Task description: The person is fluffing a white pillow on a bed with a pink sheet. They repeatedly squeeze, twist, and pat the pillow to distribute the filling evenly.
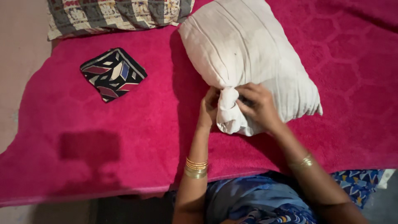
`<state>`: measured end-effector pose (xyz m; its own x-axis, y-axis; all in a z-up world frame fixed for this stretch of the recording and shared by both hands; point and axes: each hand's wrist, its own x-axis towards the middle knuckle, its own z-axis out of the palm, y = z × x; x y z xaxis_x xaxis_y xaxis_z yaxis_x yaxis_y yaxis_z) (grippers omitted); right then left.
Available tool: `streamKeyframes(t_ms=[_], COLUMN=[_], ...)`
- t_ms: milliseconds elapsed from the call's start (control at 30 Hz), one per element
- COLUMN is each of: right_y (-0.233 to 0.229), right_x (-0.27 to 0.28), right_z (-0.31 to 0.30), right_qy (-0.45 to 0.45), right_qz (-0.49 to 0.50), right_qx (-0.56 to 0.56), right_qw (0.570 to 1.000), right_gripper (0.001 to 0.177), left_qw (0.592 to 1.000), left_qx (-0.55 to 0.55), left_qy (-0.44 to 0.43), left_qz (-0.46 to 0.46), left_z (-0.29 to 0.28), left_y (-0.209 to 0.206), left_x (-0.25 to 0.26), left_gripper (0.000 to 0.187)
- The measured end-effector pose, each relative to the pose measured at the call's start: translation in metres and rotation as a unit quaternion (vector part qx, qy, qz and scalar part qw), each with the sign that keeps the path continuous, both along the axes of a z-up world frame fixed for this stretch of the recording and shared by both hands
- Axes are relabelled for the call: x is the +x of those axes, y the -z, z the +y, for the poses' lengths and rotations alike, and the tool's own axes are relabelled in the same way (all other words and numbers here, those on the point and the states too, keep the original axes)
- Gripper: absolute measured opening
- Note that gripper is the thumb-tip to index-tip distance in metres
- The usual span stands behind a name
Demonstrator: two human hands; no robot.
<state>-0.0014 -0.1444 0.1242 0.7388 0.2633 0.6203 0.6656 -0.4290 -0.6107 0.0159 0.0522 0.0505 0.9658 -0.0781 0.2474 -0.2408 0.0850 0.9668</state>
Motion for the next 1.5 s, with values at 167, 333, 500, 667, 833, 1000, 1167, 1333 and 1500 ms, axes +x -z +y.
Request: streamKeyframes(t_ms=[167,333,500,667,833,1000,1167,1333,1500], right_y=[-0.005,-0.015,0.001,0.003,-0.018,-0.02,-0.003,-0.024,-0.026], right_x=[0.003,0.022,0.008,0.006,0.009,0.0,-0.003,0.007,-0.003], right_z=[0.011,-0.001,0.006,0.011,-0.013,-0.025,0.001,-0.024,-0.015], right_qy=[0.116,0.182,0.075,0.081,0.222,0.031,0.116,0.236,-0.011], right_qz=[-0.024,-0.015,0.056,-0.042,-0.017,0.052,-0.007,-0.025,0.017], right_qx=[-0.008,0.088,0.077,0.004,0.086,-0.006,-0.095,0.019,-0.008], right_qw=[0.993,0.979,0.993,0.996,0.971,0.998,0.989,0.971,1.0], right_gripper=[0.026,0.02,0.035,0.026,0.017,0.04,0.035,0.024,0.04], left_qw=[0.995,0.99,0.994,0.998,0.991,0.996,0.996,0.994,0.997], left_qx=[-0.075,-0.07,-0.103,-0.064,-0.113,-0.087,-0.073,-0.071,-0.072], left_qy=[0.067,0.108,0.005,0.02,0.076,0.012,0.045,0.076,0.023], left_qz=[-0.025,-0.054,-0.04,-0.004,0.002,0.007,-0.016,-0.017,0.009], left_z=[0.005,0.021,0.003,0.008,0.012,-0.004,0.0,0.018,-0.003], left_y=[0.015,0.009,0.006,0.026,0.026,0.02,0.035,0.039,0.021], left_x=[0.005,-0.001,0.001,0.007,0.001,0.0,0.005,0.005,0.003], left_gripper=[0.025,0.024,0.046,0.043,0.028,0.04,0.036,0.008,0.027])
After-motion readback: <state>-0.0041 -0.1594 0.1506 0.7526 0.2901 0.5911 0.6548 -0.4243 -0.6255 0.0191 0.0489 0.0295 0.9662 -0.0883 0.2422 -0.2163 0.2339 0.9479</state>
